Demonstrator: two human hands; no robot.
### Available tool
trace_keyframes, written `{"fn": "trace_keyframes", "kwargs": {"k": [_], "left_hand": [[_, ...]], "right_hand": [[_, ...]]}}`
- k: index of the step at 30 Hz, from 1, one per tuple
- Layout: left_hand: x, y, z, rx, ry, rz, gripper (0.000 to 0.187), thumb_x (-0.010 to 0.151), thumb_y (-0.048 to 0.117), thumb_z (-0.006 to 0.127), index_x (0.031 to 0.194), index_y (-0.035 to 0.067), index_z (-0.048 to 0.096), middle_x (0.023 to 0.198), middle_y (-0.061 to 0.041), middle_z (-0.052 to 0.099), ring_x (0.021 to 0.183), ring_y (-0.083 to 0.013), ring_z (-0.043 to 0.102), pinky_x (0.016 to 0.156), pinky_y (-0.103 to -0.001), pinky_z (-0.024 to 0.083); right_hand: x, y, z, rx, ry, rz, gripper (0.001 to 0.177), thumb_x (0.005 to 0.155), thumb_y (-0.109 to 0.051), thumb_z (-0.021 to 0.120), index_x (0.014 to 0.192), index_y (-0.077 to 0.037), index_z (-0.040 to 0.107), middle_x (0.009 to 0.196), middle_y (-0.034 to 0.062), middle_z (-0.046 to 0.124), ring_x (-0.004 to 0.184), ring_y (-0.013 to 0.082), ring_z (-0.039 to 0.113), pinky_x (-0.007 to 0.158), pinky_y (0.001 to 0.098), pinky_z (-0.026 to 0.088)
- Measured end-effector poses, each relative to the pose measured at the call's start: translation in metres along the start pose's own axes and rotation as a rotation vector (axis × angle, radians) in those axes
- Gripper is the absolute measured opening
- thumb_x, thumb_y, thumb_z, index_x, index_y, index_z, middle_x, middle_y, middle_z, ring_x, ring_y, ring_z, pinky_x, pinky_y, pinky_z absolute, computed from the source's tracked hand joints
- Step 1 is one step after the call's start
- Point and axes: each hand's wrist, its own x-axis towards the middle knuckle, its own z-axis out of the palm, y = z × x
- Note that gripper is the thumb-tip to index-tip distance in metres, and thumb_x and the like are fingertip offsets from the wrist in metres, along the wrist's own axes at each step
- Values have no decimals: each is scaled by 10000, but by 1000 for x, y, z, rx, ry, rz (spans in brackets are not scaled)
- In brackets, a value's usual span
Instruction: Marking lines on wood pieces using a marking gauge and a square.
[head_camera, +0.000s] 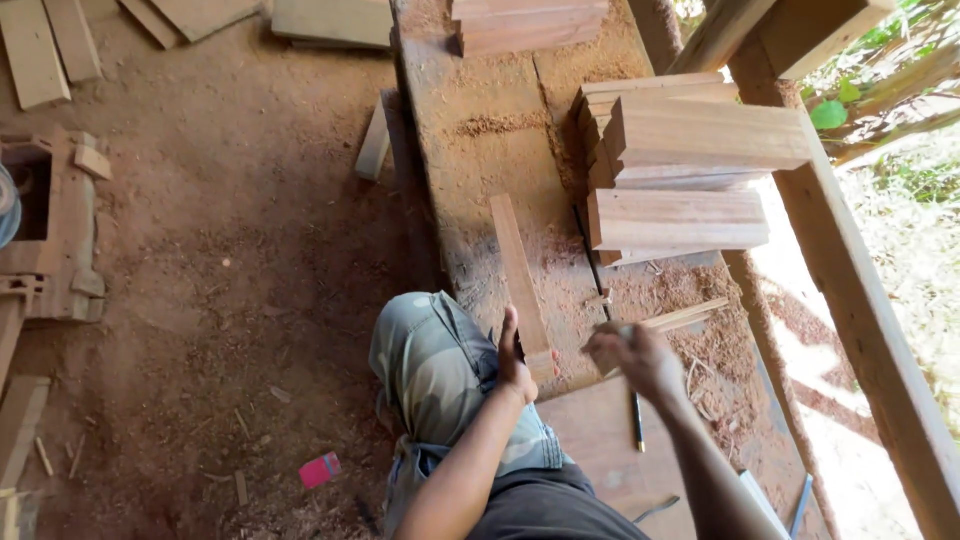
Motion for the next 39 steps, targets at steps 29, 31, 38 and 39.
{"fn": "trace_keyframes", "kwargs": {"k": [29,31,38,39], "left_hand": [[-17,-42,1,-104,-155,155,732,888,672,600,1356,109,603,1224,-134,678,1053,-271,670,927,-473,498],[-17,-42,1,-173,-173,190,654,929,618,596,1289,74,649,1154,-148,714,994,-274,703,895,-450,553],[-28,-30,12,242,20,309,738,1004,614,476,1390,-14,458,1486,-269,411,1396,-351,375,1206,-445,218],[-45,-18,21,327,16,282,881,987,669,438,1542,-5,324,1621,-236,254,1513,-331,221,1269,-403,104]], "right_hand": [[-16,11,72,1394,145,-337,576,1020,-164,452,1566,-112,276,1524,231,450,1382,380,436,1165,601,308],[-20,8,78,1291,90,-417,626,1035,-115,414,1617,-98,184,1571,255,375,1428,377,362,1178,594,269],[-26,19,64,909,-15,-445,522,1035,-182,468,1535,-71,371,1460,177,483,1350,233,418,1174,493,305],[-26,23,64,916,-27,-432,523,1037,-192,465,1536,-79,358,1448,168,484,1332,219,423,1172,487,310]]}}
